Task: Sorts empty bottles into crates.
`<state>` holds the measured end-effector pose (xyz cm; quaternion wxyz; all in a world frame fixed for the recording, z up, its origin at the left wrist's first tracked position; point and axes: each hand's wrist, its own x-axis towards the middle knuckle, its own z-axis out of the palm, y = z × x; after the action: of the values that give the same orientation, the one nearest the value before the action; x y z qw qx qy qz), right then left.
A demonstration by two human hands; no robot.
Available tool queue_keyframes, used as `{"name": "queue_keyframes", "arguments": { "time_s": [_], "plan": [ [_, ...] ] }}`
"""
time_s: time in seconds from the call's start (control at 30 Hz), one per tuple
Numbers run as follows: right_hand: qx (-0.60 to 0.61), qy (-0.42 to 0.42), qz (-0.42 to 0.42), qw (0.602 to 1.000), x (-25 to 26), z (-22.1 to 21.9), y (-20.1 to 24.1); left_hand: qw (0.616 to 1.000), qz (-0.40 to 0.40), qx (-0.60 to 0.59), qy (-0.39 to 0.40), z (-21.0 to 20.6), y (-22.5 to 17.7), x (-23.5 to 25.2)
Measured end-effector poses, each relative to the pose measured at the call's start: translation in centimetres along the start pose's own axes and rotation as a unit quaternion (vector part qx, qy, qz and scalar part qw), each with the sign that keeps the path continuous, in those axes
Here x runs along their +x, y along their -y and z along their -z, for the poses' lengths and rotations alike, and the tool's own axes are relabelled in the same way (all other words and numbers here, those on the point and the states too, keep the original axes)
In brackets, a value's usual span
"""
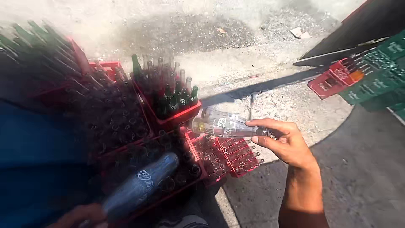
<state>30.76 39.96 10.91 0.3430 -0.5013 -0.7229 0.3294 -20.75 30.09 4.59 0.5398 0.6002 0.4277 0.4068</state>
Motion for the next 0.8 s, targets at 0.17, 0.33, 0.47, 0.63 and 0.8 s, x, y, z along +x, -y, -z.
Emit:
{"name": "queue_keyframes", "arguments": {
  "time_s": [0.17, 0.33, 0.47, 0.63, 0.8],
  "plan": [
    [0.050, -0.086, -0.242, 0.965, -19.3, -3.8, -6.2, 0.970, 0.157, 0.164, 0.087, -5.0, 4.1, 8.4],
    [-0.027, 0.043, -0.499, 0.865, -27.6, -9.6, -9.5, 0.941, 0.209, 0.224, 0.143, -9.2, 4.7, 13.9],
    [0.004, 0.159, -0.465, 0.871, -28.4, -10.2, -7.6, 0.895, 0.254, 0.199, 0.307, -15.4, 7.0, 15.2],
    [0.051, 0.232, -0.241, 0.941, -22.3, -7.1, -1.4, 0.881, 0.197, 0.202, 0.380, -19.2, 7.5, 15.6],
    [0.070, 0.208, -0.016, 0.976, -16.9, -5.1, 1.6, 0.958, 0.178, 0.090, 0.206, -8.2, -1.4, 13.0]
  ]
}}
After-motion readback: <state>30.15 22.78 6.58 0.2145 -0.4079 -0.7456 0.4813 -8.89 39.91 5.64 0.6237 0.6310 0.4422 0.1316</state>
